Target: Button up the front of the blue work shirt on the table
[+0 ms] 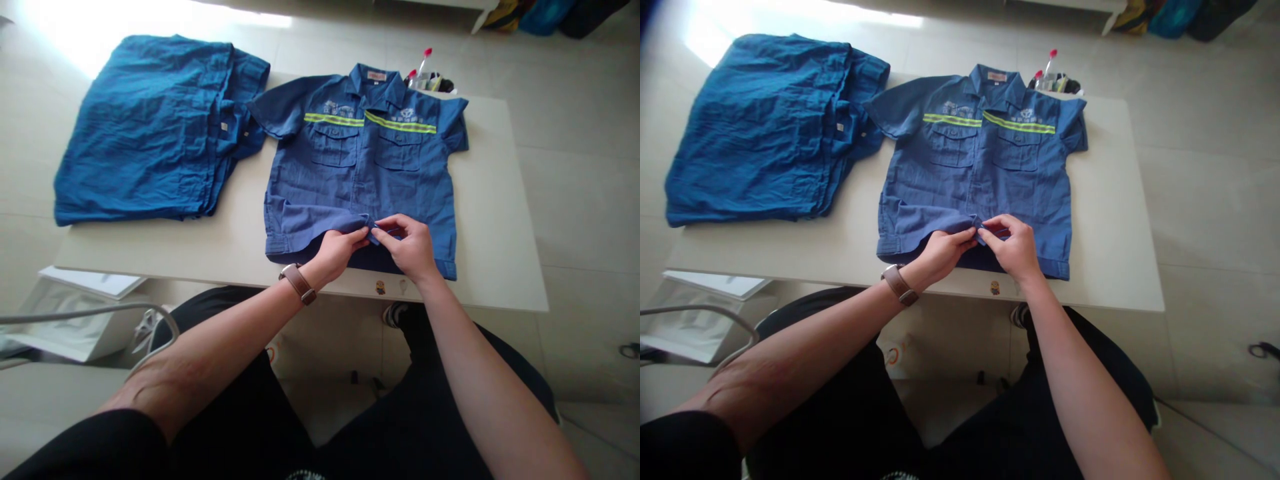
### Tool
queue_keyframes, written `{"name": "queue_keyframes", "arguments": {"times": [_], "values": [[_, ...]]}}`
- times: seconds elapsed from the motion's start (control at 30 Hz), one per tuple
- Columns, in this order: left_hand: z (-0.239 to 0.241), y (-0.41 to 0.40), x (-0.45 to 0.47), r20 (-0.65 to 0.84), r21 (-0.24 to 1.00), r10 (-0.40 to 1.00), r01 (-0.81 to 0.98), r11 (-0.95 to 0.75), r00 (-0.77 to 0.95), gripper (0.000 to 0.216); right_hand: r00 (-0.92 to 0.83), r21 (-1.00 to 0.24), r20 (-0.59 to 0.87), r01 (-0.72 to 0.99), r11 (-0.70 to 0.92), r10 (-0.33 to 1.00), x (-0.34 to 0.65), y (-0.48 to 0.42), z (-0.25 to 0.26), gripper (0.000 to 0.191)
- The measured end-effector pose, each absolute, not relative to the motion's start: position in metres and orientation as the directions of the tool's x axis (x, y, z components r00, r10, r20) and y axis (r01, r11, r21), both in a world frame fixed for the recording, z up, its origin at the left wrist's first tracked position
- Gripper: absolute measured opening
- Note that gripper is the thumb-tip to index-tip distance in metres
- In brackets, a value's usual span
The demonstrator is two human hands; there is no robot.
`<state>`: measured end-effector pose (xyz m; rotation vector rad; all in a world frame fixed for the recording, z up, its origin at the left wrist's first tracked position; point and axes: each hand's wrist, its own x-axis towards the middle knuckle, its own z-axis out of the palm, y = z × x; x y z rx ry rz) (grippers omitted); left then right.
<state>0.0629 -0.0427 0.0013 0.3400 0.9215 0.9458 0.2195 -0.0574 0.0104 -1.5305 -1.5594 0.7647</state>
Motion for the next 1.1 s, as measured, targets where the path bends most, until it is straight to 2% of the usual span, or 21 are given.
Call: {"name": "queue_keyframes", "arguments": {"times": [0.07,0.13,0.23,0.3,0.37,0.43,0.5,0.7,0.87,1.1], "values": [[0.000,-0.043,0.062,-0.541,0.633,0.796,-0.492,0.598,0.272,0.011,0.092,-0.865,0.122,0.499,0.060,0.988,0.219,-0.057,0.008,0.017],[0.002,-0.042,0.059,-0.554,0.664,0.751,-0.355,0.659,0.358,0.016,0.124,-0.851,0.156,0.521,0.069,0.980,0.219,-0.057,0.007,0.016],[0.016,-0.038,0.045,-0.562,0.694,0.567,-0.030,0.720,0.602,0.036,0.105,-0.791,0.270,0.591,0.158,0.957,0.219,-0.058,0.009,0.012],[0.029,-0.031,0.032,-0.537,0.697,0.455,0.070,0.713,0.710,0.040,0.059,-0.737,0.347,0.634,0.234,0.936,0.219,-0.058,0.011,0.011],[0.039,-0.022,0.019,-0.490,0.716,0.526,-0.024,0.698,0.695,0.034,0.024,-0.692,0.389,0.667,0.275,0.921,0.218,-0.060,0.013,0.011],[0.042,-0.011,0.011,-0.449,0.759,0.694,-0.169,0.629,0.563,0.027,0.001,-0.666,0.401,0.687,0.291,0.916,0.217,-0.062,0.015,0.012],[0.038,-0.004,0.008,-0.434,0.807,0.784,-0.194,0.557,0.445,0.023,-0.023,-0.653,0.407,0.692,0.309,0.913,0.215,-0.065,0.016,0.013],[0.021,-0.009,0.023,-0.446,0.862,0.777,-0.022,0.507,0.444,0.032,-0.154,-0.599,0.432,0.688,0.411,0.888,0.211,-0.071,0.016,0.018],[0.024,-0.015,0.031,-0.449,0.845,0.778,-0.074,0.530,0.440,0.038,-0.238,-0.579,0.397,0.684,0.443,0.886,0.214,-0.074,0.012,0.017],[0.021,-0.015,0.035,-0.452,0.816,0.791,-0.166,0.554,0.413,0.032,-0.221,-0.612,0.411,0.653,0.447,0.885,0.215,-0.071,0.013,0.012]]}}
